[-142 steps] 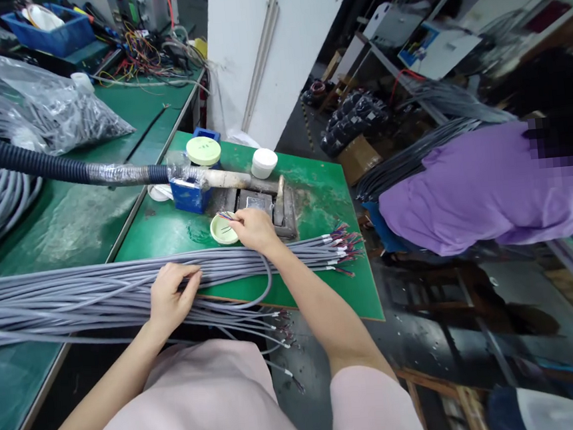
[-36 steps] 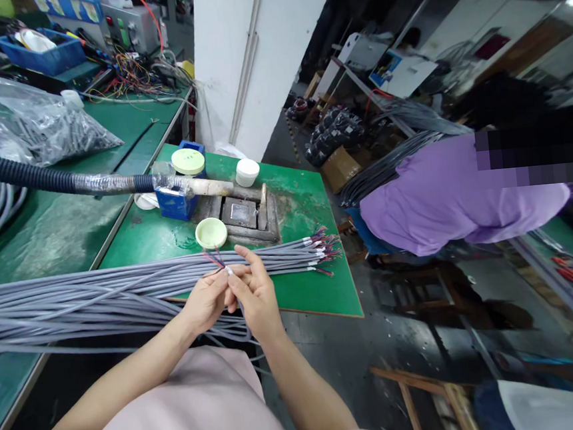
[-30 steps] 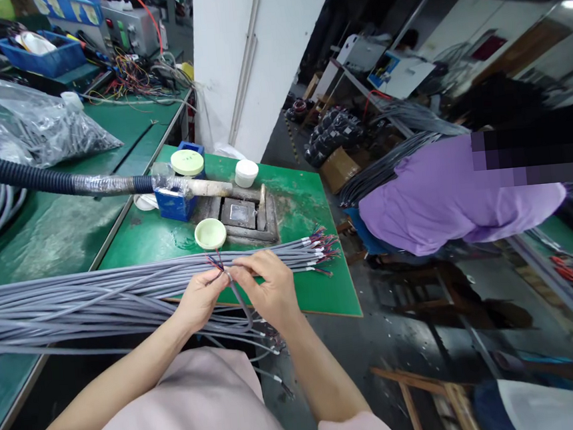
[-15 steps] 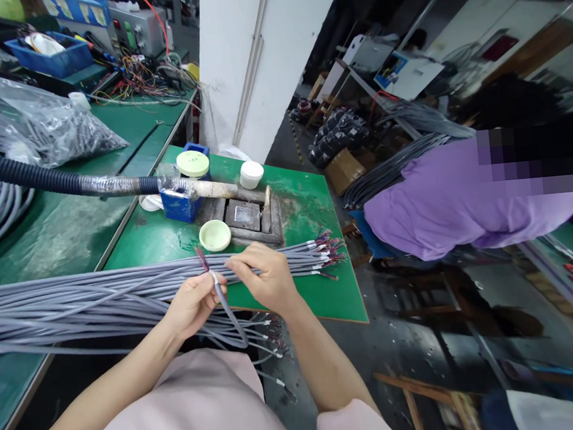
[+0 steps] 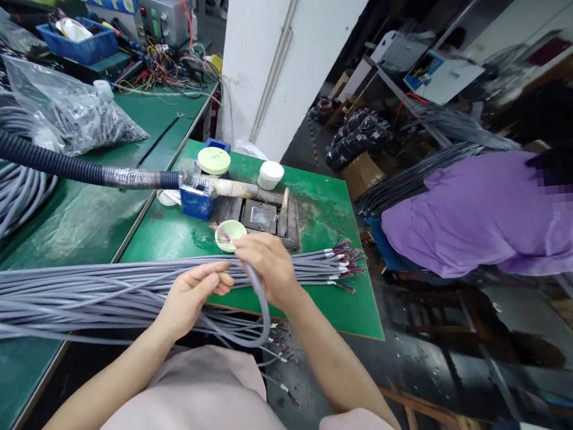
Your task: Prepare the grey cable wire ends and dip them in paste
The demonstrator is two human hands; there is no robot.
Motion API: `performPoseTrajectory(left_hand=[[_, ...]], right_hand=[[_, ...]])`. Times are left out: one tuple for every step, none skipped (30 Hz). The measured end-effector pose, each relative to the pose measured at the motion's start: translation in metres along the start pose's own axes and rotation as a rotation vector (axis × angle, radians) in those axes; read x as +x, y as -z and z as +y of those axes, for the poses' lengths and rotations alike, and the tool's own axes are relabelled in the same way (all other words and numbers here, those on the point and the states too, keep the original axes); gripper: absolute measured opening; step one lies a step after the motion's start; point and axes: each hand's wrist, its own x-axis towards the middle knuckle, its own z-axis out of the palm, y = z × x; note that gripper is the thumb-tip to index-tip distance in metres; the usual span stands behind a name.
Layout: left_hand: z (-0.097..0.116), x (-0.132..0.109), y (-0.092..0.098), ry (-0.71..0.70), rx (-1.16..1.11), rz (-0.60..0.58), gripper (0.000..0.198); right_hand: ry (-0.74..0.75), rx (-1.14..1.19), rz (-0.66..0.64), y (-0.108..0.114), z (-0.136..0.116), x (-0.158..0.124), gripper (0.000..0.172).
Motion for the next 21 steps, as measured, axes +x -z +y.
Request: performPoseTrajectory(left_hand=[[0.002,-0.005,0.005,-0.127,0.189,0.028,0.025],[0.004,-0.010,0.011,-0.269,0.387,0.043,0.022],[0.005,-0.013,0.018,-0.414,0.564,0.061,0.020],[0.006,-0.016,0.025,-0.539,0.711,0.095,0.020],[0.006,-0.017,0.033,-0.634,0.834,0.145,0.019],[0.006,-0.018,0.040,-0.692,0.942,0.191,0.018],[0.005,-0.017,0.046,-0.719,1.030,0.233,0.018],[0.005,-0.016,0.052,-0.730,1.099,0.269,0.018],[0.004,-0.015,0.056,-0.730,1.152,0.294,0.017],[0.003,-0.014,0.060,-0.727,1.187,0.313,0.017],[0.003,-0.012,0.062,-0.726,1.209,0.326,0.016],[0.002,-0.012,0.064,-0.725,1.221,0.334,0.015],[0.001,-0.011,0.065,-0.723,1.228,0.337,0.015],[0.000,-0.011,0.066,-0.721,1.233,0.336,0.014],[-0.001,-0.010,0.066,-0.719,1.238,0.334,0.014],[-0.001,-0.010,0.067,-0.715,1.243,0.331,0.014],[-0.002,-0.010,0.067,-0.713,1.248,0.326,0.014],[-0.003,-0.010,0.068,-0.711,1.252,0.322,0.014],[-0.003,-0.010,0.068,-0.712,1.254,0.320,0.014],[-0.003,-0.010,0.068,-0.713,1.254,0.319,0.014],[-0.004,-0.009,0.068,-0.716,1.253,0.318,0.014]], right_hand=[[-0.071,-0.008,0.027,-0.001,0.006,0.004,0.023],[-0.142,-0.016,0.044,-0.002,0.014,0.009,0.020],[-0.211,-0.021,0.043,-0.004,0.021,0.012,0.017],[-0.273,-0.020,0.028,-0.007,0.028,0.016,0.015],[-0.326,-0.011,0.006,-0.010,0.036,0.018,0.014],[-0.370,0.004,-0.020,-0.014,0.042,0.021,0.015],[-0.408,0.022,-0.048,-0.017,0.048,0.022,0.015],[-0.437,0.039,-0.078,-0.021,0.053,0.024,0.016],[-0.458,0.053,-0.105,-0.024,0.057,0.025,0.016],[-0.473,0.065,-0.129,-0.027,0.059,0.027,0.015],[-0.486,0.071,-0.152,-0.029,0.061,0.028,0.015],[-0.495,0.074,-0.174,-0.032,0.062,0.030,0.015],[-0.500,0.074,-0.195,-0.033,0.063,0.031,0.015],[-0.501,0.072,-0.215,-0.035,0.063,0.032,0.015],[-0.499,0.069,-0.232,-0.036,0.063,0.034,0.015],[-0.494,0.065,-0.249,-0.037,0.063,0.035,0.015],[-0.487,0.061,-0.264,-0.038,0.063,0.036,0.015],[-0.483,0.053,-0.278,-0.039,0.063,0.037,0.015],[-0.480,0.044,-0.290,-0.040,0.063,0.038,0.015],[-0.478,0.032,-0.299,-0.040,0.063,0.038,0.015],[-0.476,0.018,-0.307,-0.041,0.062,0.039,0.014]])
